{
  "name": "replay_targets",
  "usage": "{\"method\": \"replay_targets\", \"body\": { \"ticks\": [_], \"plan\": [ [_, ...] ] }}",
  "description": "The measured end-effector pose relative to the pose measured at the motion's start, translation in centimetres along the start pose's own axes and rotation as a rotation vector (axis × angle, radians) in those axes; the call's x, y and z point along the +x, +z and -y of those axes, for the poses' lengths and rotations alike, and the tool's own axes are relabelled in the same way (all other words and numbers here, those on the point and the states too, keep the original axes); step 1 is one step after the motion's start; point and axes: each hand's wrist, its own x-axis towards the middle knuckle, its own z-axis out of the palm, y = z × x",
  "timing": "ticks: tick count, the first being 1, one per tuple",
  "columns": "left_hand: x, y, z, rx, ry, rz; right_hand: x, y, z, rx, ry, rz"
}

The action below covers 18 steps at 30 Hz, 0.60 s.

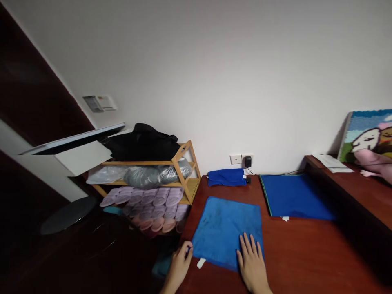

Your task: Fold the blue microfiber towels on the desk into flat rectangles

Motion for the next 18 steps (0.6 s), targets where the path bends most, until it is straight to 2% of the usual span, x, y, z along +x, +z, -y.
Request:
{"method": "replay_targets", "body": {
  "ticks": [3,8,12,18],
  "plan": [
    [-3.0,0.0,-1.3,0.013,-0.014,0.004,-3.4,-0.9,-3.5,-0.055,-0.001,0.05],
    [-6.7,0.1,-3.2,0.041,0.011,-0.026,-4.4,-3.4,-5.9,-0.083,0.01,0.069],
    [-7.6,-0.3,-4.0,0.124,-0.009,-0.042,-5.7,-4.1,-6.7,-0.068,0.027,0.075],
    [-7.9,-1.4,-5.2,0.259,-0.033,0.007,-8.4,-5.1,-7.5,-0.001,0.032,0.103]
  ]
}}
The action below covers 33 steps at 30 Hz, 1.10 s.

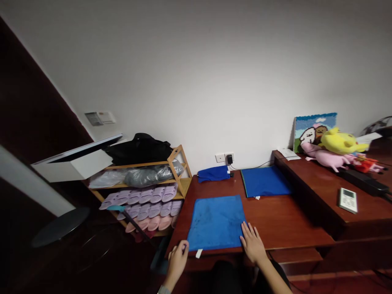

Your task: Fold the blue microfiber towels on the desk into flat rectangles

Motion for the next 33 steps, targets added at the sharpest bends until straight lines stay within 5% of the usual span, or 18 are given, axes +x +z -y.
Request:
{"method": "replay_targets", "body": {
  "ticks": [7,11,15,19,23,27,30,33],
  "plan": [
    [-0.2,-0.6,-1.7,0.143,0.061,-0.142,2.4,-1.6,1.2,0.082,0.087,-0.086],
    [1.9,1.1,-8.1,0.031,0.271,-0.057,4.6,-1.5,2.7,0.008,0.146,-0.017],
    [4.4,5.1,-16.1,-0.036,0.415,0.101,4.8,-0.4,2.7,-0.047,0.145,0.018],
    [5.5,8.8,-19.8,-0.044,0.432,0.198,4.6,0.3,2.2,-0.105,0.146,0.024],
    [5.3,9.3,-16.7,0.006,0.276,0.198,4.7,0.3,2.2,-0.148,0.167,0.004],
    [4.5,6.6,-8.8,0.132,0.075,0.141,4.7,0.4,2.2,-0.17,0.172,0.014],
    [3.5,4.8,-3.1,0.2,0.07,0.137,4.6,0.5,2.0,-0.196,0.177,0.037],
    [2.4,4.5,-0.1,0.231,0.134,0.136,4.7,0.4,2.0,-0.229,0.177,0.069]
  ]
}}
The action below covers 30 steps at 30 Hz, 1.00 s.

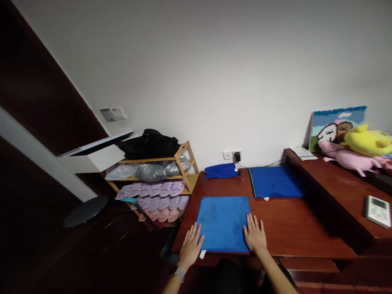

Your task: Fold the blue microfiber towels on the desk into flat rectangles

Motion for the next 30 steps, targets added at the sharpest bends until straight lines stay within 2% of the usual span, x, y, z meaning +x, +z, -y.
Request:
{"method": "replay_targets", "body": {
  "ticks": [4,7,11,13,15,18,21,23,24,26,28,30],
  "plan": [
    [-0.8,0.8,0.0,0.032,0.023,-0.042,1.3,-1.2,0.4,-0.002,-0.012,-0.01],
    [-0.9,0.6,0.0,0.033,0.02,-0.021,3.1,-1.8,1.0,0.015,-0.021,-0.017],
    [-0.3,0.0,0.3,0.044,0.031,-0.022,4.8,-0.9,1.2,0.029,-0.002,0.008],
    [0.7,-0.5,-0.8,0.044,0.019,-0.065,5.1,-0.1,1.0,0.033,-0.001,0.001],
    [2.4,-0.9,-3.5,0.012,0.041,-0.092,5.1,0.5,0.9,0.038,-0.005,-0.006],
    [5.6,-1.1,-10.0,-0.086,0.208,-0.06,5.0,0.6,0.7,0.038,-0.012,-0.007],
    [8.5,-0.3,-16.4,-0.164,0.357,-0.019,5.0,0.5,0.5,0.013,-0.034,0.006],
    [9.6,0.7,-18.7,-0.19,0.372,0.019,5.0,0.6,0.4,-0.013,-0.048,0.014],
    [10.0,1.3,-19.0,-0.199,0.363,0.033,5.1,0.7,0.4,-0.024,-0.05,0.014],
    [10.2,2.1,-18.0,-0.206,0.318,0.036,5.1,1.0,0.3,-0.033,-0.042,0.004],
    [10.1,2.4,-15.1,-0.191,0.241,0.019,5.1,1.1,0.4,-0.031,-0.033,-0.01],
    [9.9,2.1,-11.1,-0.147,0.137,0.012,5.1,1.0,0.5,-0.029,-0.02,-0.013]
  ]
}}
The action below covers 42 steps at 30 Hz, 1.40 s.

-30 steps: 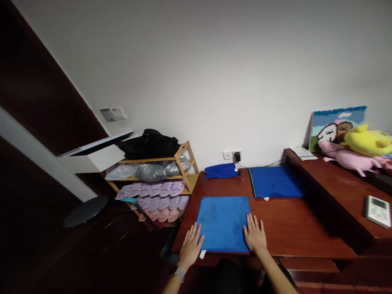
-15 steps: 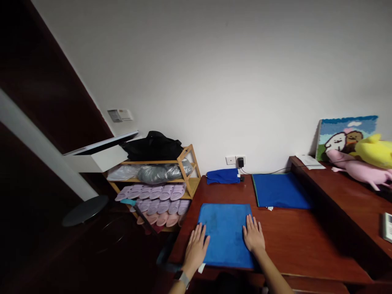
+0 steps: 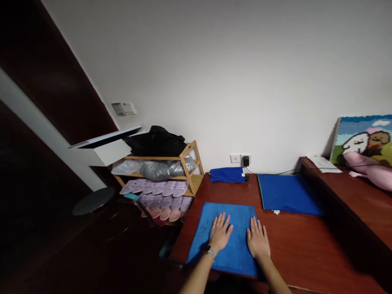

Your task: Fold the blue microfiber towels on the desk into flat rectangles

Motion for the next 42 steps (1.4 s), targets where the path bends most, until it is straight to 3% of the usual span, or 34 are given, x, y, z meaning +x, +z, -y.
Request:
{"method": "replay_targets", "body": {
  "ticks": [4,7,11,18,27,29,31,35,38,40,42],
  "plan": [
    [-1.8,-2.3,6.8,0.107,-0.169,-0.014,-0.1,-0.2,0.2,0.01,0.016,0.009],
    [-2.7,-3.0,8.9,0.136,-0.19,-0.033,-0.1,-0.1,0.3,-0.003,0.021,0.016],
    [-3.0,-2.6,9.1,0.133,-0.186,-0.041,1.0,-0.7,0.1,-0.028,0.009,0.02],
    [-2.7,-1.9,9.3,0.115,-0.175,-0.084,6.1,-3.3,0.6,0.015,0.026,0.039],
    [-2.9,-2.6,9.6,0.169,-0.153,-0.095,7.3,-1.4,0.3,0.031,0.002,0.001],
    [-2.5,-2.8,8.7,0.184,-0.132,-0.134,7.4,-1.1,0.2,0.024,-0.004,-0.011],
    [-1.3,-2.9,6.5,0.159,-0.068,-0.147,7.4,-1.1,0.2,0.019,-0.009,-0.014],
    [3.1,-2.1,-1.0,0.009,0.195,-0.083,7.4,-1.6,0.2,-0.003,-0.013,0.0],
    [6.3,-0.4,-6.0,-0.071,0.256,-0.031,7.3,-1.7,-0.1,-0.032,-0.065,0.017],
    [7.4,0.8,-7.3,-0.092,0.219,0.001,7.3,-1.6,-0.2,-0.038,-0.081,0.013],
    [7.8,1.6,-6.3,-0.095,0.184,0.02,7.4,-1.3,-0.3,-0.029,-0.063,0.001]
  ]
}}
